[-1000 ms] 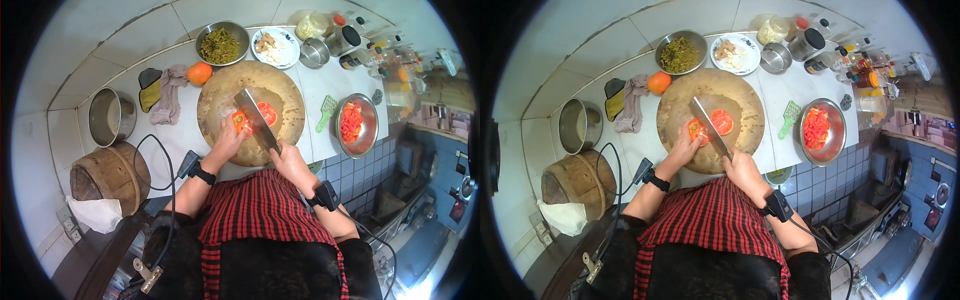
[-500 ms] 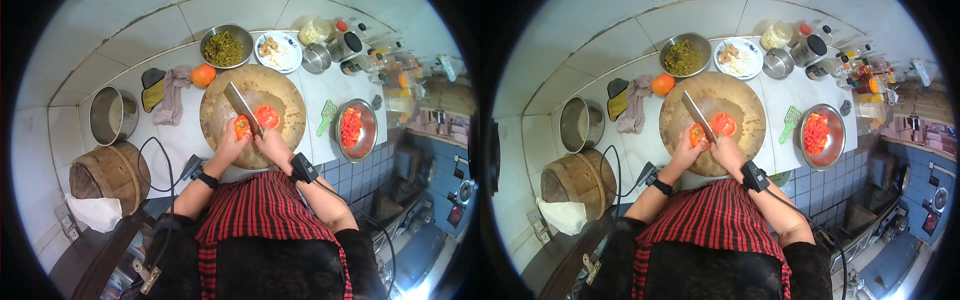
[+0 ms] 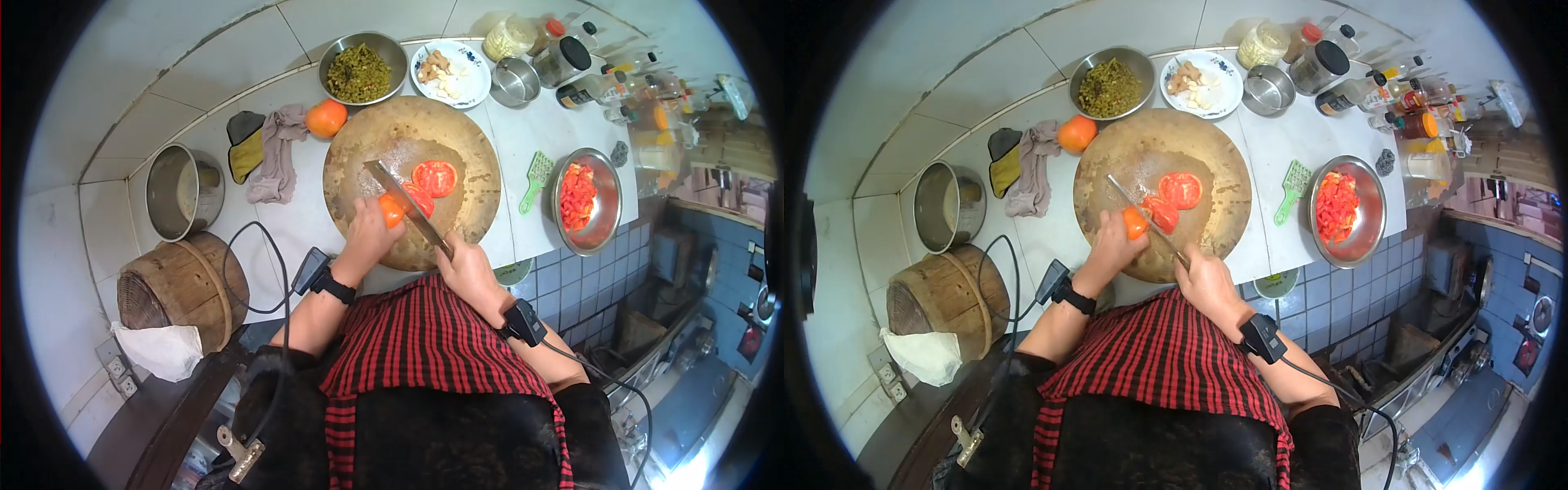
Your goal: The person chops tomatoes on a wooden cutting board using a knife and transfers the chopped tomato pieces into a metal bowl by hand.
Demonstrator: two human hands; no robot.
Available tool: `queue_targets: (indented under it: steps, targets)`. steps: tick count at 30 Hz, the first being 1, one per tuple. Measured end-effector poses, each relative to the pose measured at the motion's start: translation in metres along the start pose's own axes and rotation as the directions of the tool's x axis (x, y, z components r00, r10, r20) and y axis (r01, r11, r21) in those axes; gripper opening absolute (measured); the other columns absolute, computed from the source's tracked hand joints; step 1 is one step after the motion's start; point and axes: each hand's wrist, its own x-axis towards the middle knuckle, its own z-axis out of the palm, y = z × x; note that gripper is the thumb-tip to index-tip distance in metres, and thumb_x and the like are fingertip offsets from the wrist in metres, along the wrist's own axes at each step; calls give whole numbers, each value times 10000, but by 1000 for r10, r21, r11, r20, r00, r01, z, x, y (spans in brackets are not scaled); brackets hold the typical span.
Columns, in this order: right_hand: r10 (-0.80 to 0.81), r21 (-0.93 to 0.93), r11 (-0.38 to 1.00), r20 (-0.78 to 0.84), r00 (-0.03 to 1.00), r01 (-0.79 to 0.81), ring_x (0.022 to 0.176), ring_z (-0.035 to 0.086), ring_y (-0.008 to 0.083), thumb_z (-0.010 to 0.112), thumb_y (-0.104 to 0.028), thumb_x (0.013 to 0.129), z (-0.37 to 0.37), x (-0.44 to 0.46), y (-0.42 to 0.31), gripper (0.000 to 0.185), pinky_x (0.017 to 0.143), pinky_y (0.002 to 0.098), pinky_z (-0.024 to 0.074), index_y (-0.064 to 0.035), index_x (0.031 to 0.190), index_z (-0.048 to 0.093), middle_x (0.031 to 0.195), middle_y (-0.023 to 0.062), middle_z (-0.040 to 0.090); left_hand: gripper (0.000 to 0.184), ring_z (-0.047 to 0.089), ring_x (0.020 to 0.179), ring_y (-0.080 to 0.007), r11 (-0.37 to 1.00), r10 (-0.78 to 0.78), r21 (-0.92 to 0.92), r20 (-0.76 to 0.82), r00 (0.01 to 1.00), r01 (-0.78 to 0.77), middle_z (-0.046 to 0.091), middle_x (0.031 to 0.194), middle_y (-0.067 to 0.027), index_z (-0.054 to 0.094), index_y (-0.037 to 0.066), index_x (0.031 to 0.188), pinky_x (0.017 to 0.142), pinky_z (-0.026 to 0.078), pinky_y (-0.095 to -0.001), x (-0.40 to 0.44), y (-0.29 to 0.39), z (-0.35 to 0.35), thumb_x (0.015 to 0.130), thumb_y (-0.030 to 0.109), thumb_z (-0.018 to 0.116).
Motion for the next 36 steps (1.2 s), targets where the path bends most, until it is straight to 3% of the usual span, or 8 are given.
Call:
queue_targets:
  steps: [8,17,21,24,27,32,34,36]
  targets:
    - [71,-75,995,91,993,-64,751,636,492,592,-113,883,9,14,-11,193,685,553,511,31,999,535,741,307,630,591,614,930,-498,1000,-16,4,70,997,16,505,1095,-315,463,-78,1096,803,539,-521,8,2,-4,764,293,781]
    - [23,-45,999,29,999,-22,778,662,476,559,-98,863,48,62,3,170,705,538,527,40,953,604,798,303,663,548,598,949,-521,998,-2,59,71,997,-3,493,1130,-303,458,-36,1160,803,514,-562,6,1,2,797,270,732]
    - [125,-75,989,-44,991,-128,734,646,481,605,-156,859,68,60,0,222,676,552,520,38,968,598,754,295,646,626,597,990,-487,994,112,-15,33,993,-111,514,1115,-266,486,-40,1231,818,519,-521,-1,-17,-10,747,251,756]
    - [-42,78,996,-101,994,50,746,641,474,609,-156,879,65,41,9,220,666,552,507,-9,1042,597,780,293,640,701,601,986,-463,987,118,117,-33,992,-114,490,1124,-242,468,-23,1249,836,530,-504,-9,-9,-33,690,215,817]
    - [-58,153,984,-217,974,93,734,641,465,613,-175,898,39,28,-1,198,656,541,504,-37,1036,578,738,278,631,770,603,1004,-446,976,38,215,10,999,-39,486,1146,-223,463,-7,1283,829,533,-490,-3,-1,-37,667,240,855]
    - [19,305,947,-377,926,105,704,648,444,642,-205,912,-24,12,-10,231,613,465,510,-6,1029,627,720,267,631,802,573,1099,-379,871,283,439,-87,955,-218,496,1182,-189,479,58,1341,993,429,-465,2,34,-36,661,245,860]
    - [15,345,927,-427,904,147,705,651,438,646,-196,910,-31,4,5,226,610,459,508,3,1015,627,724,269,633,737,495,1215,-370,818,416,419,41,908,-394,512,1292,-168,503,74,1341,1051,372,-483,14,28,-20,682,173,817]
    - [58,430,889,-444,894,155,718,664,427,651,-173,902,-40,-8,13,224,615,434,507,30,995,629,735,264,643,615,530,1130,-359,817,430,418,19,903,-398,542,1202,-158,548,70,1270,1026,383,-478,24,24,-5,704,144,777]
